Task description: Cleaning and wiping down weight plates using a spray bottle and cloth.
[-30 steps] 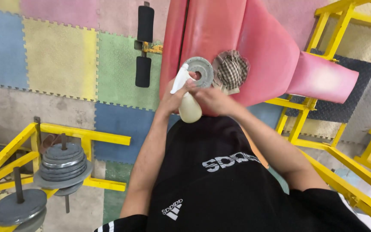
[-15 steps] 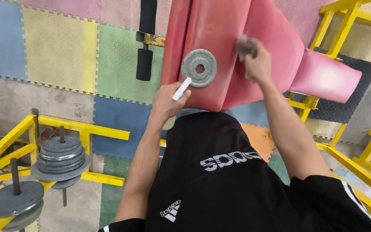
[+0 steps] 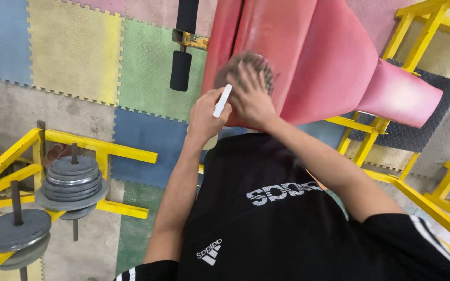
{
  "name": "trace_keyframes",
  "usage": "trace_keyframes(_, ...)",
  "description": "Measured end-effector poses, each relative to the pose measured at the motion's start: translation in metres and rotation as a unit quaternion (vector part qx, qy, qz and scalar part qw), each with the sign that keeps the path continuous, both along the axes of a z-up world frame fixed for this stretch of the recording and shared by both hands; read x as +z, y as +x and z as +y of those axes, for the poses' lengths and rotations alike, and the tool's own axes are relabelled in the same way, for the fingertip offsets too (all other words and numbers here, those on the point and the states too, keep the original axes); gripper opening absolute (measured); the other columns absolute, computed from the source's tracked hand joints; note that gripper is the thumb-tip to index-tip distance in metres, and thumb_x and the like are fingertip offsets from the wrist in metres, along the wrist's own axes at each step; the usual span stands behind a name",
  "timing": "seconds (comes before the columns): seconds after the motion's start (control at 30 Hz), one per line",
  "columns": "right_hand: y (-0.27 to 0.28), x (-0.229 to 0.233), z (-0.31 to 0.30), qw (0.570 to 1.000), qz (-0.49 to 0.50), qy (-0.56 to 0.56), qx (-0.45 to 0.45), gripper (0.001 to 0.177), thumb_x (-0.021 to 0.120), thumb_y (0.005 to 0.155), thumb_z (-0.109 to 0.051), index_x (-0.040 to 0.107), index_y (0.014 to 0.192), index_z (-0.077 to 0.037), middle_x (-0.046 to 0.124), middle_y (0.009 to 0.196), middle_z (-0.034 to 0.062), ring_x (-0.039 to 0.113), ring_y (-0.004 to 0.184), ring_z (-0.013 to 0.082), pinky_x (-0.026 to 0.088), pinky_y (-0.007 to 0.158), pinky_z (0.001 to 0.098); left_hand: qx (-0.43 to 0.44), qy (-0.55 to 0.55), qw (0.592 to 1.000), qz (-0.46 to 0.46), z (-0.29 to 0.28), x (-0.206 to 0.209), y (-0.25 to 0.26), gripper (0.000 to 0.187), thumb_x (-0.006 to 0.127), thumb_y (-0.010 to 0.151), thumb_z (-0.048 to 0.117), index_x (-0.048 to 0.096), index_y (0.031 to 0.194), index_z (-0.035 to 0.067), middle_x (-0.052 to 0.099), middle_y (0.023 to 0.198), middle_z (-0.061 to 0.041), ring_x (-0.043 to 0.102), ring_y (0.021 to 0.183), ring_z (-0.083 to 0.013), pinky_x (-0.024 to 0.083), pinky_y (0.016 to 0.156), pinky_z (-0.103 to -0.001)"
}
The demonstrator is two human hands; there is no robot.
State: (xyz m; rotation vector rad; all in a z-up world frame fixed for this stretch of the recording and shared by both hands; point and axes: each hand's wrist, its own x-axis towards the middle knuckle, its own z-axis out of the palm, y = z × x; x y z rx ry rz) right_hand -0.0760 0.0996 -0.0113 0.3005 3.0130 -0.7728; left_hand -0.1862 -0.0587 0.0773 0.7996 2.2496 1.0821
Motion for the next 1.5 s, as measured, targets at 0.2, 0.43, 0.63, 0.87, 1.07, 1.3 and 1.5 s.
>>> trace_keyframes(0.2,0.002,0.003,0.012,0.995,-0.038,-0.024,0.091,0.064,0.06,0.101,-0.032,0.042,0.161,-0.019,0.019,0.172,0.0184,0.015,0.16,0.0375,0.015,0.127,0.0615,0.006,0.028,1.0,0.0,-0.006,-0.004,-0.005,0.04,0.068,0.087,0.014,0.069,0.126,0.006,0.071,0.113,-0.018,0.068,0.104,-0.039,0.055,0.088,-0.046)
trace_keyframes(0.43,-0.033,-0.008,0.01,0.996,0.033,0.052,-0.06,0.06,0.062,0.106,-0.03,0.044,0.162,-0.014,0.02,0.169,0.0267,0.018,0.157,0.0435,0.019,0.126,0.0615,-0.004,0.076,0.997,0.018,-0.01,-0.012,-0.002,0.038,0.068,0.089,0.012,0.067,0.126,0.001,0.07,0.117,-0.02,0.067,0.109,-0.0396,0.055,0.095,-0.045)
trace_keyframes(0.63,0.045,-0.022,0.027,0.993,0.025,0.003,0.116,0.068,0.068,0.088,-0.031,0.049,0.149,-0.01,0.026,0.165,0.0219,0.027,0.152,0.0427,0.021,0.125,0.0601,-0.014,0.083,0.996,0.025,-0.008,-0.013,-0.005,0.037,0.069,0.089,0.012,0.067,0.124,0.0,0.07,0.117,-0.021,0.067,0.11,-0.0403,0.055,0.095,-0.045)
trace_keyframes(0.87,0.018,-0.023,0.043,0.996,0.068,0.05,-0.003,0.041,0.064,0.102,-0.02,0.056,0.139,-0.007,0.04,0.164,0.0197,0.036,0.153,0.0392,0.029,0.125,0.0553,-0.014,0.068,0.997,0.011,-0.009,-0.017,-0.006,0.039,0.068,0.09,0.014,0.066,0.126,0.0,0.07,0.116,-0.022,0.067,0.108,-0.0412,0.054,0.094,-0.046)
trace_keyframes(1.07,0.028,-0.016,0.042,0.995,0.07,0.071,-0.005,0.036,0.064,0.101,-0.017,0.058,0.133,-0.002,0.046,0.159,0.0205,0.042,0.148,0.0397,0.035,0.122,0.0537,-0.034,0.056,0.998,0.003,-0.001,-0.015,-0.004,0.038,0.068,0.09,0.015,0.068,0.125,0.001,0.071,0.115,-0.022,0.068,0.107,-0.0405,0.055,0.092,-0.046)
trace_keyframes(1.3,0.019,0.022,0.005,0.991,0.044,0.041,-0.124,0.033,0.064,0.098,-0.012,0.062,0.129,-0.001,0.06,0.134,0.0234,0.056,0.121,0.0417,0.049,0.102,0.0496,-0.033,0.06,0.998,0.012,0.0,-0.018,-0.004,0.039,0.068,0.088,0.014,0.068,0.124,0.001,0.072,0.113,-0.021,0.068,0.105,-0.0403,0.055,0.091,-0.046)
trace_keyframes(1.5,-0.01,0.033,-0.002,0.994,0.029,0.082,-0.066,0.031,0.067,0.092,-0.018,0.06,0.118,-0.003,0.065,0.113,0.018,0.059,0.111,0.0392,0.051,0.092,0.0542,-0.027,0.066,0.997,0.018,-0.008,-0.025,-0.008,0.038,0.069,0.089,0.014,0.067,0.124,-0.001,0.071,0.116,-0.023,0.068,0.107,-0.0417,0.055,0.093,-0.046)
